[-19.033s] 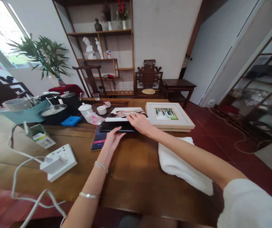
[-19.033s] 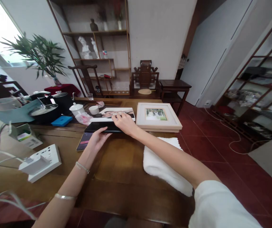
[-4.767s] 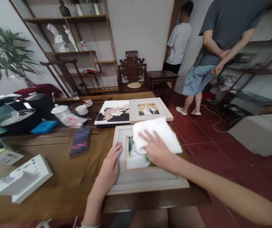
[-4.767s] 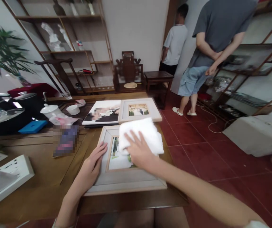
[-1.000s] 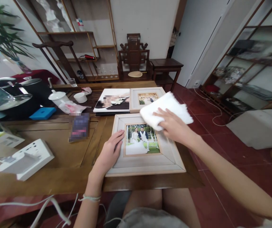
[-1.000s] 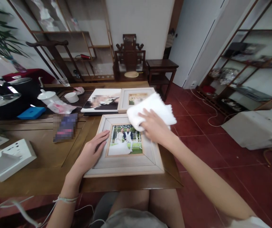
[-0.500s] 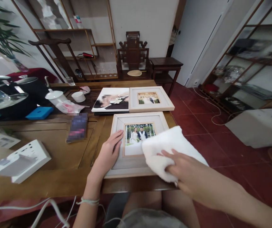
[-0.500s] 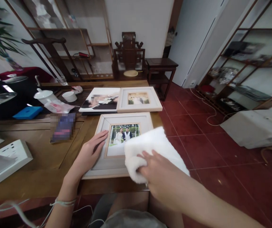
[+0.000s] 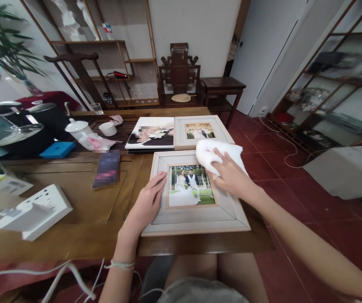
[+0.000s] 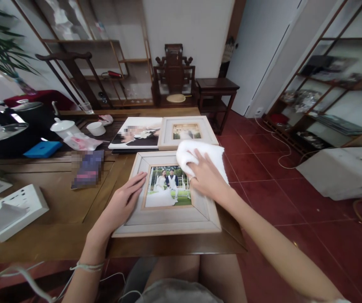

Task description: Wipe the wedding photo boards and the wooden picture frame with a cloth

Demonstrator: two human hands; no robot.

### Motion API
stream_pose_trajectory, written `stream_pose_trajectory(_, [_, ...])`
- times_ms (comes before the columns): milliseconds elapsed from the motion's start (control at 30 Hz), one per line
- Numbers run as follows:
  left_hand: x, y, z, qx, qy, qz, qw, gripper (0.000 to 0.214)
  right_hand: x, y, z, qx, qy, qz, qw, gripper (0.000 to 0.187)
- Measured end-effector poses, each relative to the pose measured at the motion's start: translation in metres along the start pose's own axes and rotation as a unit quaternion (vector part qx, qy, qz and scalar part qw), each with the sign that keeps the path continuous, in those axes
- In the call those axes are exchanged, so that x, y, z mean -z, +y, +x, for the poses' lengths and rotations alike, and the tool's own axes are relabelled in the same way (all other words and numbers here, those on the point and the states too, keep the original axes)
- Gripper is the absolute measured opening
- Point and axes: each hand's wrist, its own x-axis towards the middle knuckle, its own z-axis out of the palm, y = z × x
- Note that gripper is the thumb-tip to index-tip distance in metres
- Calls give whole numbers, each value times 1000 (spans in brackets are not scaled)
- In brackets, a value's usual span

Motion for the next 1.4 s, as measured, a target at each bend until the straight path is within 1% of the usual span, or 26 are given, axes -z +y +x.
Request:
stream_pose_trajectory(100, [0,0,0,7,2,2,1000,39,-7,16,23,21,10,-9,1000,33])
stream_pose_trajectory(200, [-1,-1,-1,15,7,3,1000,39,-8,12,25,65,-20,-11,998,39])
stream_pose_trajectory(300, [-1,0,-2,18,8,2,1000,39,0,-8,3,89,-60,13,994,41])
stream_pose_trajectory(433, [-2,0,-1,19,11,0,1000,39,21,-44,-46,98,-150,70,981,35])
stream_pose_trajectory(533, [-3,-1,0,22,15,-3,1000,39,33,-61,-74,125,-190,109,968,35])
stream_pose_trajectory(600, [-3,-2,0,23,13,-4,1000,39,35,-63,-81,141,-187,126,964,37])
stream_pose_trajectory(633, [-3,-2,0,23,11,-4,1000,39,34,-60,-80,142,-179,129,965,36])
stream_pose_trajectory(700, [-2,-3,0,19,5,-5,1000,39,30,-51,-71,128,-150,118,973,28])
stream_pose_trajectory(767, [0,-3,0,13,-2,-9,1000,39,23,-37,-56,100,-109,88,985,21])
stream_pose_trajectory(900, [2,-1,1,10,-7,-16,1000,39,8,-7,-14,64,-36,11,997,27])
stream_pose_trajectory(1000, [1,-2,0,16,4,-17,1000,38,-2,9,13,57,-11,-24,998,30])
stream_pose_trajectory(1100, [-1,-4,-1,16,20,-13,1000,40,-8,12,23,61,-7,-29,998,33])
stream_pose_trajectory(1167, [-3,-6,-1,10,27,-9,1000,43,-8,6,18,74,-20,-15,997,38])
stream_pose_trajectory(1233, [-4,-7,-1,6,33,-7,999,45,-5,-6,3,87,-42,6,995,40])
stream_pose_trajectory(1300, [-5,-8,0,4,37,-6,999,45,1,-21,-17,93,-69,30,993,38])
stream_pose_trajectory(1400, [-5,-9,0,9,33,1,999,45,17,-48,-53,95,-117,70,986,35])
